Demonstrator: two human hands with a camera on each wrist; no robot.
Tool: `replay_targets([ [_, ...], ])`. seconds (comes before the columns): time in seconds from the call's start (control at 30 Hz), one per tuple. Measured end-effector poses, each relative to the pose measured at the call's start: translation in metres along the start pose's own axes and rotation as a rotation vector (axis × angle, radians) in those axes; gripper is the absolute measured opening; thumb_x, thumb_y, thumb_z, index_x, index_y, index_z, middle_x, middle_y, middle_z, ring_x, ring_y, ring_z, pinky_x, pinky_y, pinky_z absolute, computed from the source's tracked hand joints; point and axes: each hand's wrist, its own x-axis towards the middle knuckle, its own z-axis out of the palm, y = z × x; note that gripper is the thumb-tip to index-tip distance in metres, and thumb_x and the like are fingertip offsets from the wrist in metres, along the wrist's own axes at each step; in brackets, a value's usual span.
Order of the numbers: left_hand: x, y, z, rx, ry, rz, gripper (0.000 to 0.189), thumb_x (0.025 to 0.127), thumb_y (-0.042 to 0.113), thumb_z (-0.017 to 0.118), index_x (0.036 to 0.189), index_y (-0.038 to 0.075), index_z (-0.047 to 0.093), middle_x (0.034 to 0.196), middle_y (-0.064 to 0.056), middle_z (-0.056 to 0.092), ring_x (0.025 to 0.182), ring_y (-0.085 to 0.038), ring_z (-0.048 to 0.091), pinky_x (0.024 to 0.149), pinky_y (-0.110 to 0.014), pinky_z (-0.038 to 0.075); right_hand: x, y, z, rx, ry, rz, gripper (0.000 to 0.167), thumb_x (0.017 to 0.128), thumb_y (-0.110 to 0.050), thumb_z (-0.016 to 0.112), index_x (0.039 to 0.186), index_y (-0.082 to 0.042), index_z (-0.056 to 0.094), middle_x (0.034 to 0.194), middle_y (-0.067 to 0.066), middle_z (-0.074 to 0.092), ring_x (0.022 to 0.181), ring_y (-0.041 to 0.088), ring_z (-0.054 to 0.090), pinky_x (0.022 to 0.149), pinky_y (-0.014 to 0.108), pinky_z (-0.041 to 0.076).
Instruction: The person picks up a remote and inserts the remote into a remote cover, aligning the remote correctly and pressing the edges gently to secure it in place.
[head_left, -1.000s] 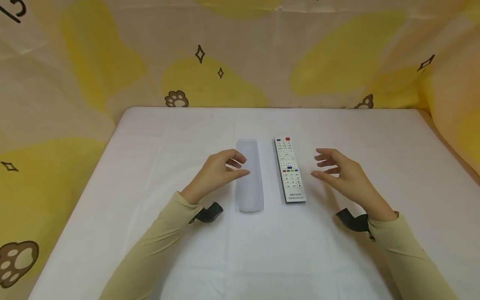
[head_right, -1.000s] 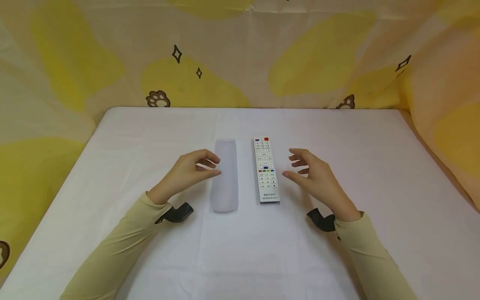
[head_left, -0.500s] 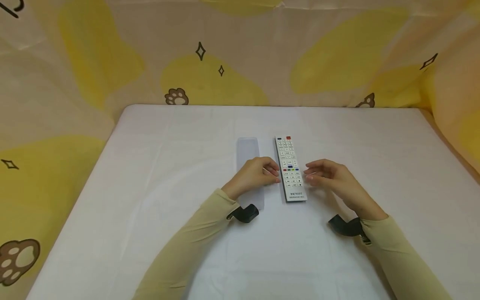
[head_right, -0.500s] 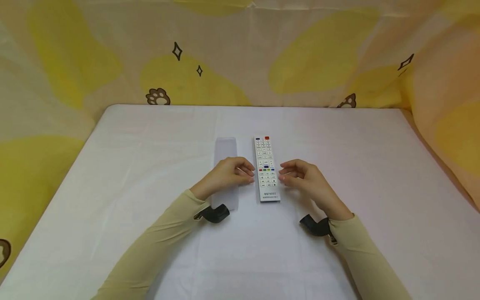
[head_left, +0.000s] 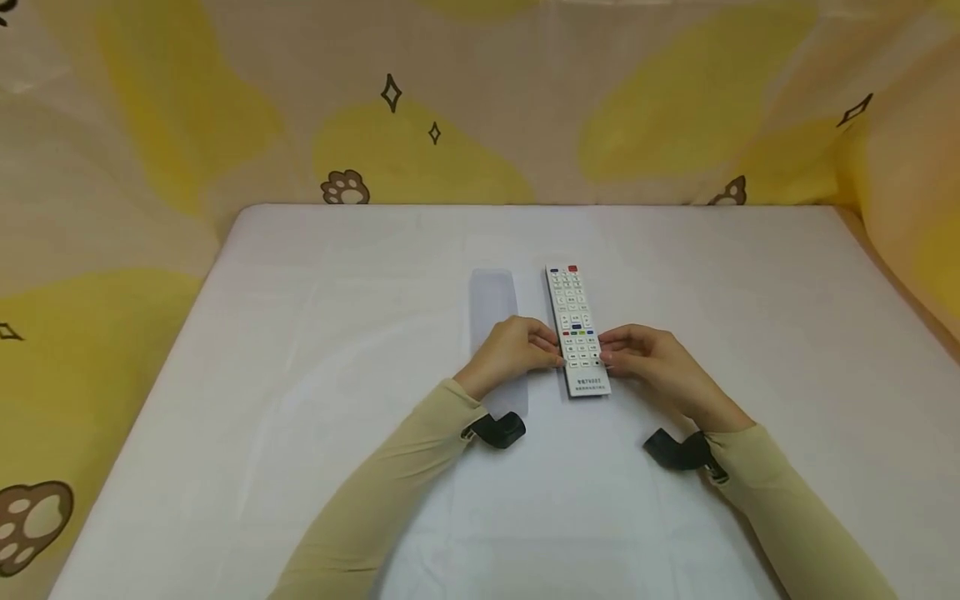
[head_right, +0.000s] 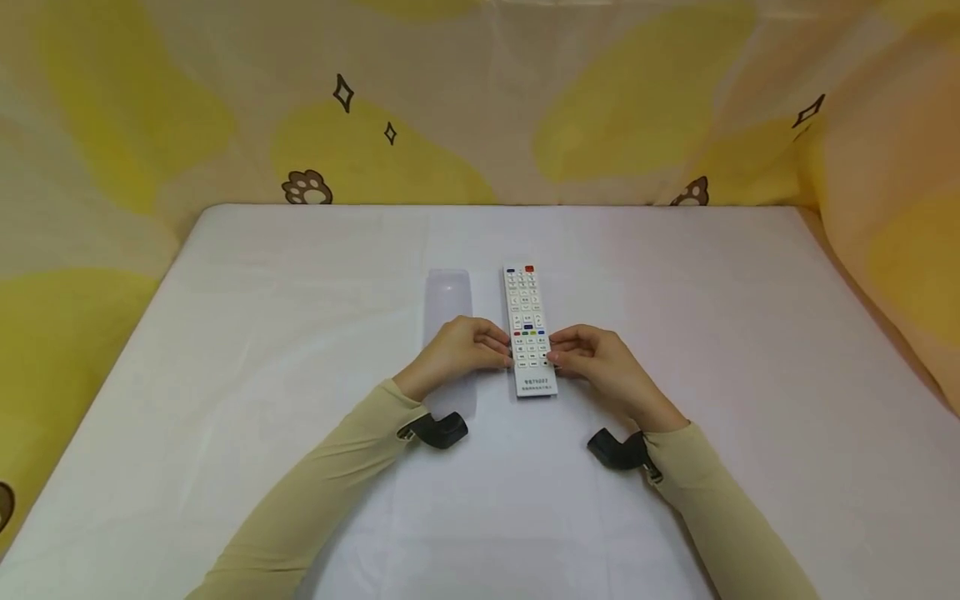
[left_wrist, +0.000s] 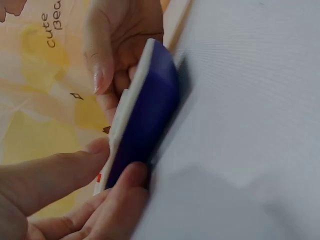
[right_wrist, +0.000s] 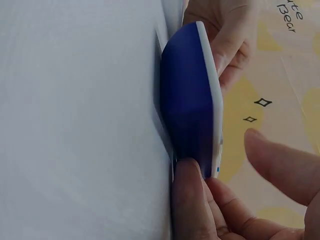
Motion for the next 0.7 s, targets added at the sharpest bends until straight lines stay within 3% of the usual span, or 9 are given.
replay_targets([
  [0.27, -0.0019, -0.0029, 0.0047, -0.038, 0.035, -0.005, 0.026, 0.076, 0.014, 0.079, 0.098, 0.003, 0.068, 0.082, -0.001, 0.072, 0.077, -0.006, 0.065, 0.073, -0.019, 0.046, 0.0008, 0.0021, 0.0011, 0.018, 0.008, 0.001, 0.046, 0.089, -0.012, 0.066, 0.123, 0.013, 0.049, 0.11, 0.018, 0.063, 0.089, 0.005, 0.061, 0.077, 0.017, 0.05],
  [0.53, -0.0028, -0.0007, 0.0046, -0.021, 0.027, -0.016, 0.028, 0.077, 0.015, 0.078, 0.1, 0.003, 0.068, 0.084, -0.002, 0.072, 0.079, -0.007, 0.065, 0.073, -0.019, 0.047, 0.0028, 0.0049, 0.0005, 0.047, 0.005, 0.003, 0.042, 0.088, -0.007, 0.065, 0.12, 0.015, 0.05, 0.1, 0.013, 0.067, 0.085, 0.004, 0.063, 0.076, 0.017, 0.05],
  [0.7, -0.0031, 0.0013, 0.0045, -0.019, 0.017, -0.01, 0.028, 0.078, 0.015, 0.077, 0.101, 0.001, 0.067, 0.085, -0.003, 0.072, 0.08, -0.009, 0.065, 0.071, -0.019, 0.047, 0.0008, 0.0048, 0.0016, 0.057, 0.015, 0.005, 0.043, 0.088, -0.008, 0.065, 0.121, 0.015, 0.05, 0.103, 0.015, 0.066, 0.086, 0.005, 0.061, 0.075, 0.018, 0.05],
])
